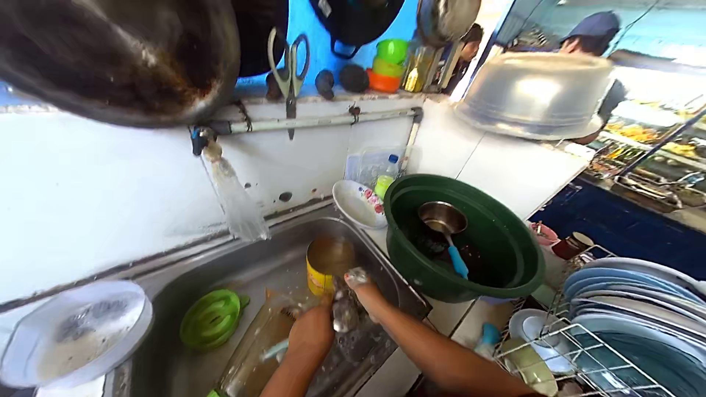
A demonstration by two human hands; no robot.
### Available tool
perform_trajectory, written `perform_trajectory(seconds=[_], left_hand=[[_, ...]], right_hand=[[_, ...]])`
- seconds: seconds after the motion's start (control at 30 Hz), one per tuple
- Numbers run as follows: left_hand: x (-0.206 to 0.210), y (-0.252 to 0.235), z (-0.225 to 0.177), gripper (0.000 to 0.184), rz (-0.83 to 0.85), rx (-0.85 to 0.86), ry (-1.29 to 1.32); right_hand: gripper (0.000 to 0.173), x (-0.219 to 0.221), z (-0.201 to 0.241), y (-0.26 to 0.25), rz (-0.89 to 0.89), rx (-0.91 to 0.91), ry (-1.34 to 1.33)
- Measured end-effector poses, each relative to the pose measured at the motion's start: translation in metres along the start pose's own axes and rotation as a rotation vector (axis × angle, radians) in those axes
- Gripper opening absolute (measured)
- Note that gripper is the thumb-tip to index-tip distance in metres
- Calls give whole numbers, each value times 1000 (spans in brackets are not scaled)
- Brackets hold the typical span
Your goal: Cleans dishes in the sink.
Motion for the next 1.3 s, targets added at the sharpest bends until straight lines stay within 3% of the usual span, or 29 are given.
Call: perform_trajectory(seconds=[0.07,0.13,0.23,0.37,0.47,0.6,0.67,0.73,0.83,0.97,1.07,1.3], left_hand=[[9,-5,8,55,9,84,174],[16,-13,16,51,3,203,371],[9,-7,10,41,27,369,678],[-6,-18,-1,25,270,281,860],[-47,-29,-18,18,272,207,1030],[-118,-66,-57,24,163,146,1441],[-137,-102,-76,27,141,87,1613],[-154,-144,-101,19,162,25,1729],[-164,-201,-135,21,136,-23,1725],[-145,-262,-155,11,-38,-83,1682],[-128,-269,-160,36,-152,-145,1570],[-117,-252,-160,43,-203,26,849]], right_hand=[[40,-7,4,5,83,-72,-167],[39,-17,10,5,209,-111,-165],[45,-30,16,8,127,12,-153],[44,-35,2,6,-60,134,-168],[44,-44,-20,7,-190,209,-229],[54,-60,-52,12,-126,416,-435],[50,-62,-59,18,-67,411,-463],[48,-66,-63,20,-22,325,-436],[48,-70,-71,21,1,108,-382],[46,-72,-70,23,6,61,-399],[46,-73,-68,26,16,49,-404],[47,-67,-80,22,33,-3,-357]])
Point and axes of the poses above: each hand's wrist, its own y-axis away from the middle knuckle, its own x-axis out of the palm, z = x × y, the point moved 1 cm from there along -y, towards the middle knuckle, and after that the axes turned 3 degrees about y, right-handed, at the moved point
